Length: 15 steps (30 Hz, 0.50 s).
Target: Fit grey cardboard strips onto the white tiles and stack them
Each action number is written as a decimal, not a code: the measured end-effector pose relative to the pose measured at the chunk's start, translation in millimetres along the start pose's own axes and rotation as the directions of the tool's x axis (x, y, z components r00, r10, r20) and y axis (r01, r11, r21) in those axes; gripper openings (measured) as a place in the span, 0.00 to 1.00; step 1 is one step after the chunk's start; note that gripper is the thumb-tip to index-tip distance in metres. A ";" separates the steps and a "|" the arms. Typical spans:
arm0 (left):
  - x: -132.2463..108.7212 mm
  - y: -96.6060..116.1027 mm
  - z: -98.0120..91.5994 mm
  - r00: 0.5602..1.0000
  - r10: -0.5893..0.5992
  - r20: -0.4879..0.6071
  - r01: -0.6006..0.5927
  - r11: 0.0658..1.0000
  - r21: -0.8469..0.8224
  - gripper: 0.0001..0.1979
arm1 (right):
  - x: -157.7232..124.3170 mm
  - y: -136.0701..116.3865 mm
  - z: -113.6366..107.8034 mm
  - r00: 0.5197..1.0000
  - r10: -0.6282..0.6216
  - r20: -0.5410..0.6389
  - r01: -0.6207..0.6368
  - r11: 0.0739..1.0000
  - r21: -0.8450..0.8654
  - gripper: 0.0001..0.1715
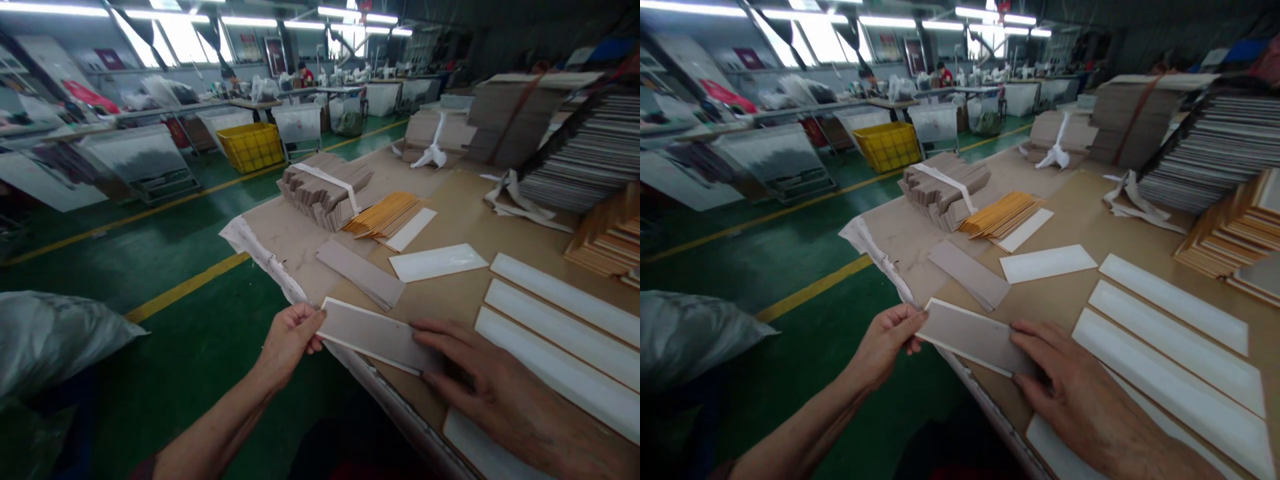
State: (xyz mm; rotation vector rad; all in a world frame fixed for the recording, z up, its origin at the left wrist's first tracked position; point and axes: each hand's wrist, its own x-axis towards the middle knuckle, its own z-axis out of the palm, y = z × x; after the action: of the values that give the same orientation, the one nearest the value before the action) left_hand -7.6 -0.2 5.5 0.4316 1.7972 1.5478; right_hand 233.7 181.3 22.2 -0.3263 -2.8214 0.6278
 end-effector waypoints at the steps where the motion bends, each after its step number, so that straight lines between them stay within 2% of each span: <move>1: 0.3 0.0 -0.4 1.000 0.003 0.003 -0.003 1.000 0.004 0.21 | -0.7 -0.5 -1.0 1.000 0.007 0.004 -0.007 1.000 0.011 0.19; 10: 1.1 -0.2 -0.7 1.000 0.011 0.007 -0.011 0.999 0.044 0.21 | 2.3 -6.9 -6.0 1.000 -0.001 -0.002 0.001 0.999 0.040 0.15; 15: 0.9 -0.1 -1.2 1.000 0.005 -0.003 -0.005 0.998 0.059 0.22 | 2.9 -9.5 -8.5 0.999 -0.040 0.013 0.040 0.999 -0.015 0.14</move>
State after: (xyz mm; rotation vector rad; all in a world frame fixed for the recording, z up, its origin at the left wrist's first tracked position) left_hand -9.1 -0.5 5.2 0.4623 1.8495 1.5020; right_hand 231.7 176.9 34.3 -0.2683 -2.8383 0.6026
